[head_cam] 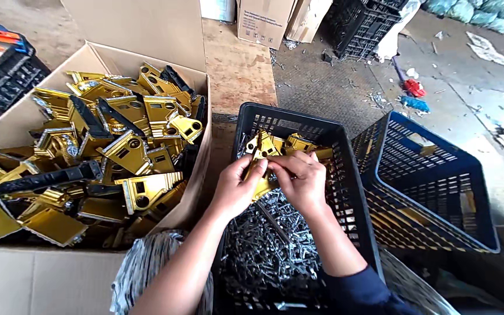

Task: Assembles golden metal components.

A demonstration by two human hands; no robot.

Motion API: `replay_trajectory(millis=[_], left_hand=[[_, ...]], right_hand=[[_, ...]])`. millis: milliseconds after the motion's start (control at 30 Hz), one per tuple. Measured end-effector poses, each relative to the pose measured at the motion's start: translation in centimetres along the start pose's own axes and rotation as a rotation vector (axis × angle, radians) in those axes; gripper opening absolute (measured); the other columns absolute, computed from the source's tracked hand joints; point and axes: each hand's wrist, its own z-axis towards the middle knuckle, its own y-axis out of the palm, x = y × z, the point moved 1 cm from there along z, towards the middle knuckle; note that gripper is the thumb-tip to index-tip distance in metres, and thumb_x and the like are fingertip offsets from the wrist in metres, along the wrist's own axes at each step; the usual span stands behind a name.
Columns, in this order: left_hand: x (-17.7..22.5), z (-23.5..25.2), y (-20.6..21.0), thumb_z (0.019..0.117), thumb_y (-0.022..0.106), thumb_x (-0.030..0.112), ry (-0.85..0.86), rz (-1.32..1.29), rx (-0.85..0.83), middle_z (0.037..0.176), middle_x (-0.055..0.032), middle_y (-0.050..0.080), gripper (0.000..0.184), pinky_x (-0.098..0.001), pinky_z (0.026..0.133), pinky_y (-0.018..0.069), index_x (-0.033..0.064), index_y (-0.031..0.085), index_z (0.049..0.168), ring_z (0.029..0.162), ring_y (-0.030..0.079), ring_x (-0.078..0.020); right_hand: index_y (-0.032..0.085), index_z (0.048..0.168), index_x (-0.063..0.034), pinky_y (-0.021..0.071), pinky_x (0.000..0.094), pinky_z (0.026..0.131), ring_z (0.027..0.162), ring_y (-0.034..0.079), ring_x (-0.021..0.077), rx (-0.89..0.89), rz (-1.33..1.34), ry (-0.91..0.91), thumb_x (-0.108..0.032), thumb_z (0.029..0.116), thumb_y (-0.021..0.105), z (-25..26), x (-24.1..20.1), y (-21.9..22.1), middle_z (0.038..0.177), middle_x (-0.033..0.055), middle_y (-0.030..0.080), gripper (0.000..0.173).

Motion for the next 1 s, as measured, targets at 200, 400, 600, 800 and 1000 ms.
replay_trajectory(millis=[200, 400, 600, 800, 1000], left_hand=[[0.2, 0.3, -0.5, 0.1055, 0.056, 0.034, 0.017, 0.010, 0.170, 0.071, 0.0018, 0.060, 0.030, -0.0255, 0.055, 0.0466, 0.0132, 0.068, 0.088, 0.061, 0.056, -0.0074], [0.5, 0.6, -0.9, 0.1051, 0.055, 0.024, 0.213, 0.009, 0.098, 0.069, 0.0043, 0.059, 0.026, -0.0199, 0.054, 0.0464, 0.0116, 0.066, 0.086, 0.059, 0.056, -0.0037], [0.3, 0.0, 0.0, 0.1057, 0.051, 0.035, 0.103, -0.554, -0.300, 0.093, 0.0031, 0.074, 0.028, -0.0256, 0.076, 0.0602, 0.0179, 0.073, 0.102, 0.084, 0.070, -0.0053], [0.7, 0.8, -1.3, 0.1079, 0.048, 0.031, 0.026, -0.194, -0.215, 0.108, 0.0006, 0.071, 0.031, -0.0296, 0.087, 0.0582, 0.0111, 0.069, 0.121, 0.098, 0.068, -0.0075], [-0.6, 0.9, -0.2, 0.0786, 0.084, 0.022, -0.107, -0.018, -0.280, 0.119, -0.0029, 0.070, 0.071, -0.0366, 0.088, 0.0617, 0.0166, 0.053, 0.143, 0.102, 0.070, -0.0134]], right_hand=[[0.068, 0.132, -0.0031, 0.0562, 0.0301, 0.084, 0.099, 0.063, 0.0193, -0.253, 0.066, 0.123, -0.010, 0.0960, 0.062, -0.4, -0.9, -1.6, 0.116, 0.0144, 0.062, 0.037], [0.071, 0.131, -0.0056, 0.0536, 0.0329, 0.104, 0.127, 0.061, 0.0184, -0.305, 0.429, 0.187, -0.004, 0.0987, 0.054, -1.4, 1.6, -2.5, 0.151, 0.0166, 0.051, 0.036], [0.021, 0.164, -0.0140, 0.0511, 0.0368, 0.105, 0.130, 0.056, 0.0152, -0.386, 1.322, 0.340, -0.055, 0.0792, 0.080, -1.7, 0.7, -1.3, 0.153, 0.0027, 0.050, 0.111], [0.015, 0.161, -0.0218, 0.0588, 0.0392, 0.096, 0.118, 0.063, 0.0189, -0.162, 1.108, 0.317, -0.024, 0.0772, 0.086, -1.9, -0.1, -0.5, 0.139, 0.0049, 0.057, 0.110], [0.054, 0.136, -0.0076, 0.0568, 0.0488, 0.086, 0.104, 0.066, 0.0291, -0.114, 0.128, 0.001, -0.030, 0.0627, 0.089, -3.0, -0.1, 1.1, 0.116, 0.0151, 0.067, 0.084]])
